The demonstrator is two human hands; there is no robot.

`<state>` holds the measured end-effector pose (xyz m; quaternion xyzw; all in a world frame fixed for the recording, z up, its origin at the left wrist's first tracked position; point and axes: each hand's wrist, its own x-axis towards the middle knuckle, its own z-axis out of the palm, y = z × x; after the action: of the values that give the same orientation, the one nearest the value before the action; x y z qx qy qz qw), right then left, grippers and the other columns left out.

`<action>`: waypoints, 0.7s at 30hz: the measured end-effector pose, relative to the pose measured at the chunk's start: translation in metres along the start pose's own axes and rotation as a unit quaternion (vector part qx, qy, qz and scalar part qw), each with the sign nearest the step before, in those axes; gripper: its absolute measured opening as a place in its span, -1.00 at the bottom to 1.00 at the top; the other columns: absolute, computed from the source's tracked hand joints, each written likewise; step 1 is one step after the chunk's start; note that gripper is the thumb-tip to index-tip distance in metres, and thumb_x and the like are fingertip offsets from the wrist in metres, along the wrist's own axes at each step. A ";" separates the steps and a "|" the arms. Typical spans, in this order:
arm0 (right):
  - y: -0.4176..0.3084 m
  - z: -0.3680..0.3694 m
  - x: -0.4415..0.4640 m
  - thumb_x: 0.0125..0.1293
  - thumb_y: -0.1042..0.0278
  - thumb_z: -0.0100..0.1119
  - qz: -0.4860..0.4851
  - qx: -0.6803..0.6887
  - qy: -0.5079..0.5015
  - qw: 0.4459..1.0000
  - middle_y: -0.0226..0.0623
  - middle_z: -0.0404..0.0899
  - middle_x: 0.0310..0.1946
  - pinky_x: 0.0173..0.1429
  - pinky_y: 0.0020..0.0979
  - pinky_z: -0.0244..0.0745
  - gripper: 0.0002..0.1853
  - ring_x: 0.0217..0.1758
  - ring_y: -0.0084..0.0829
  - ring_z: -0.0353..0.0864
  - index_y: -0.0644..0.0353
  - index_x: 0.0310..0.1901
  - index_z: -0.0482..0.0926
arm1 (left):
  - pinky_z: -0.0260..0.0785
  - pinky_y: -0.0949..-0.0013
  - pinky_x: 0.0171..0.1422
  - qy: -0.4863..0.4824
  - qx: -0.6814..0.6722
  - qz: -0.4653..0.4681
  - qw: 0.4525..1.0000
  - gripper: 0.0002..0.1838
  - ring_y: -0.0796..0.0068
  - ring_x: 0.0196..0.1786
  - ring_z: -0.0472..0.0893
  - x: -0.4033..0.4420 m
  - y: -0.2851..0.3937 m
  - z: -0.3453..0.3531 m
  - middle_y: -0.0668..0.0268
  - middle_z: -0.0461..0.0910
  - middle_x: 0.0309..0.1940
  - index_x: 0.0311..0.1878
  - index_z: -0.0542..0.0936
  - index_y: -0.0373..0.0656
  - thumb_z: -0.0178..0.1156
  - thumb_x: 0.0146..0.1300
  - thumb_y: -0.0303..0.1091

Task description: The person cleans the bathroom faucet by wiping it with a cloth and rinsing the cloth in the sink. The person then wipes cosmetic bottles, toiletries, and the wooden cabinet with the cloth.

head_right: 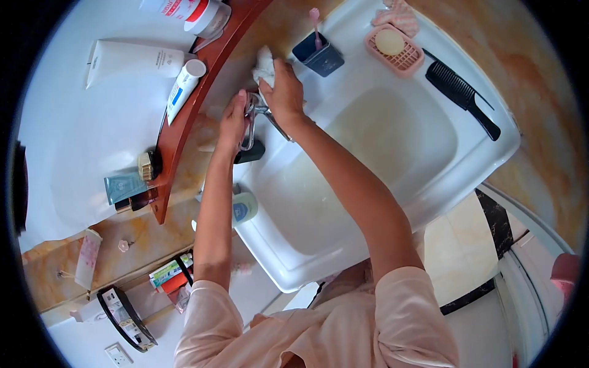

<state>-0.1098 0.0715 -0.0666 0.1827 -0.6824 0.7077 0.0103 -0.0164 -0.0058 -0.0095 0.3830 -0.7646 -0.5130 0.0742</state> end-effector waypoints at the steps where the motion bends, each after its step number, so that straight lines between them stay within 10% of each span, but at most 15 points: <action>1: 0.000 -0.004 0.001 0.11 0.37 0.26 0.008 0.035 -0.010 0.999 0.06 0.49 -0.17 -0.01 -0.14 0.41 -0.62 -0.07 0.11 0.49 0.27 -0.09 0.37 | 0.35 0.51 -0.02 -0.002 -0.003 0.009 1.000 -0.51 0.61 -0.13 0.45 0.002 -0.004 -0.003 0.41 0.52 -0.16 0.06 0.53 -0.14 -0.06 0.42 0.09; 9: -0.020 -0.109 -0.031 0.29 0.20 0.21 0.267 0.403 -0.062 0.873 -0.31 0.50 0.06 0.18 -0.39 0.38 -0.54 0.10 -0.42 0.50 0.21 0.14 0.36 | 0.33 0.48 0.08 0.002 -0.016 0.002 1.000 -0.55 0.55 -0.05 0.49 -0.010 0.009 0.002 0.37 0.57 -0.14 0.08 0.53 -0.13 -0.06 0.43 0.03; 15: -0.022 -0.156 -0.043 0.42 0.08 0.00 0.385 0.576 -0.050 0.719 -0.28 0.34 0.23 0.35 -0.37 0.23 -0.43 0.29 -0.43 0.33 0.17 0.34 0.19 | 0.34 0.33 0.18 0.118 0.312 0.239 0.912 -0.54 0.21 0.07 0.55 -0.073 0.036 0.009 0.05 0.55 0.05 0.21 0.41 -0.27 0.16 0.31 -0.26; 19: -0.044 -0.167 -0.049 0.42 0.19 0.01 0.369 0.536 -0.030 0.759 -0.30 0.35 0.22 0.35 -0.36 0.23 -0.47 0.29 -0.42 0.33 0.19 0.34 0.18 | 0.23 0.21 0.33 0.091 0.113 0.234 0.961 -0.47 0.26 0.26 0.44 -0.146 0.016 0.048 0.13 0.44 0.22 0.30 0.37 -0.18 0.17 0.23 -0.52; 21: -0.051 -0.169 -0.056 0.42 0.26 0.01 0.375 0.540 -0.029 0.753 -0.30 0.35 0.22 0.35 -0.37 0.23 -0.48 0.29 -0.45 0.32 0.21 0.34 0.19 | 0.15 0.18 0.40 -0.018 -0.131 0.084 0.988 -0.17 0.24 0.41 0.22 -0.160 0.020 0.085 0.21 0.16 0.40 0.45 0.10 -0.09 0.28 0.14 -0.38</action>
<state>-0.0852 0.2524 -0.0337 -0.0926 -0.2010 0.8997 -0.3762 0.0415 0.1653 0.0127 0.2954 -0.7217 -0.6071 0.1527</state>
